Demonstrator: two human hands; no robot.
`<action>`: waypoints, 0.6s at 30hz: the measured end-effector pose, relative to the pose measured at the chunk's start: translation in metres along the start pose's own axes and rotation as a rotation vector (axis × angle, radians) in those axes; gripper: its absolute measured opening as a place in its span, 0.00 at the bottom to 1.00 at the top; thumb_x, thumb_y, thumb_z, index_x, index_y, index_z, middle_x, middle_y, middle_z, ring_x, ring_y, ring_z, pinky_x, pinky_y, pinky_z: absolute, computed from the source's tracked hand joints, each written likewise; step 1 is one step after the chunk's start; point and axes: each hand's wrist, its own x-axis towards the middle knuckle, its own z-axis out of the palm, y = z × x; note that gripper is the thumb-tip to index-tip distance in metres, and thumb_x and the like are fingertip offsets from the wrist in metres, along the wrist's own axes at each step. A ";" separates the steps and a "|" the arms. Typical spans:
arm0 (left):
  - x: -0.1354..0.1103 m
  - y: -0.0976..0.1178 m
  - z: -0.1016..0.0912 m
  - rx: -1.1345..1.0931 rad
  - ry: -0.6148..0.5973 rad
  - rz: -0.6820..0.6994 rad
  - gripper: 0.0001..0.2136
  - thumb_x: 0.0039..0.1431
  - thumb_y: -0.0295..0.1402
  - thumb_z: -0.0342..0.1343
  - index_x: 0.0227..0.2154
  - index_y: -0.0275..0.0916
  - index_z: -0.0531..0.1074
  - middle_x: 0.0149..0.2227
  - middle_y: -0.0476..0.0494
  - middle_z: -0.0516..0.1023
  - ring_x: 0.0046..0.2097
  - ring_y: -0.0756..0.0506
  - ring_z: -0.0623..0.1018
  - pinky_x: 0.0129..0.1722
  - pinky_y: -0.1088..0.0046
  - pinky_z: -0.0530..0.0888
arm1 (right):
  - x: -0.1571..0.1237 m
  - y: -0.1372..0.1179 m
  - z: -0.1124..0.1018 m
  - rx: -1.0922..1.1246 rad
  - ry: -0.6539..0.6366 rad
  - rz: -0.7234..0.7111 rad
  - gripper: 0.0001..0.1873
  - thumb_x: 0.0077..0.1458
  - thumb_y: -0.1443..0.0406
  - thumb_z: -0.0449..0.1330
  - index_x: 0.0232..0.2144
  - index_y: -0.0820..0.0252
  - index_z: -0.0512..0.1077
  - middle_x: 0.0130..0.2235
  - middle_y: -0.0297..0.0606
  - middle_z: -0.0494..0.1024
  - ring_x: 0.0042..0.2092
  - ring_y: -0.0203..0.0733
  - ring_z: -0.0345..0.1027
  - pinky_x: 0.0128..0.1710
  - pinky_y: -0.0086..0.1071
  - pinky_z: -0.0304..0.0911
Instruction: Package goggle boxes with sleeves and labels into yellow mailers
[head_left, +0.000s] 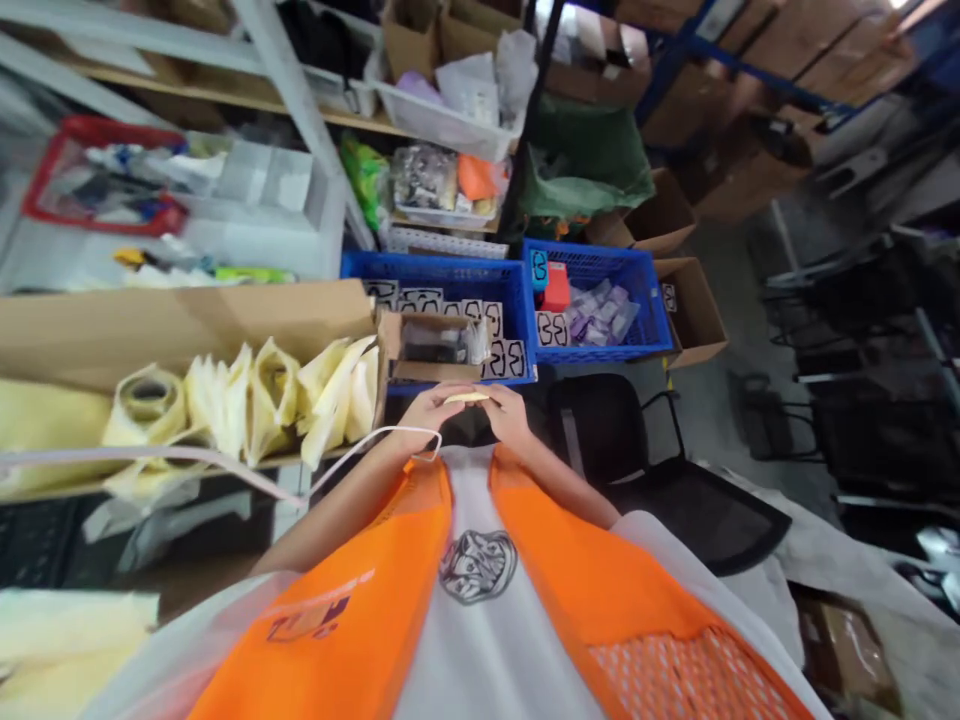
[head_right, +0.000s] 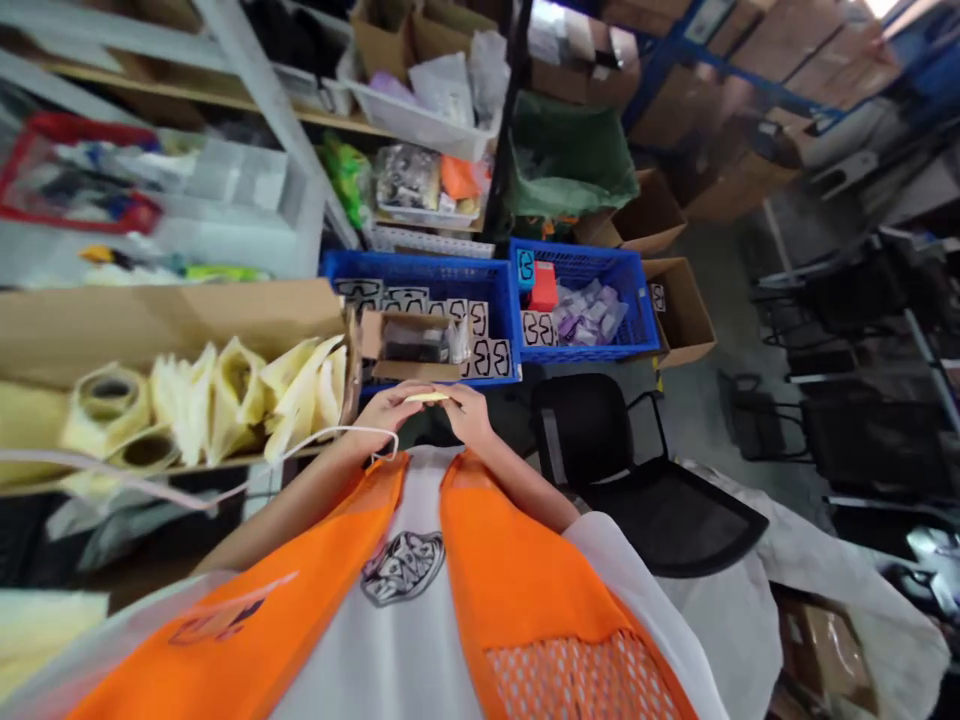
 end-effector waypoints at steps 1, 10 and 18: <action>0.014 0.003 0.004 0.073 -0.002 -0.016 0.14 0.50 0.37 0.64 0.40 0.40 0.83 0.48 0.38 0.81 0.50 0.38 0.79 0.56 0.58 0.73 | 0.002 0.004 -0.007 0.026 0.031 0.011 0.18 0.59 0.65 0.54 0.43 0.50 0.83 0.41 0.37 0.83 0.43 0.43 0.76 0.51 0.38 0.71; 0.146 0.000 0.061 0.628 0.014 0.001 0.10 0.53 0.38 0.56 0.31 0.46 0.82 0.39 0.38 0.85 0.43 0.35 0.83 0.49 0.56 0.76 | 0.074 0.055 -0.076 0.031 0.141 0.120 0.15 0.61 0.57 0.58 0.42 0.46 0.83 0.44 0.38 0.85 0.44 0.51 0.80 0.47 0.46 0.75; 0.219 -0.004 0.033 0.559 0.194 -0.320 0.25 0.51 0.49 0.59 0.53 0.56 0.78 0.36 0.48 0.85 0.39 0.37 0.84 0.45 0.56 0.78 | 0.242 0.090 -0.209 -0.136 0.068 0.022 0.10 0.54 0.52 0.59 0.32 0.36 0.82 0.32 0.35 0.83 0.36 0.57 0.80 0.37 0.53 0.77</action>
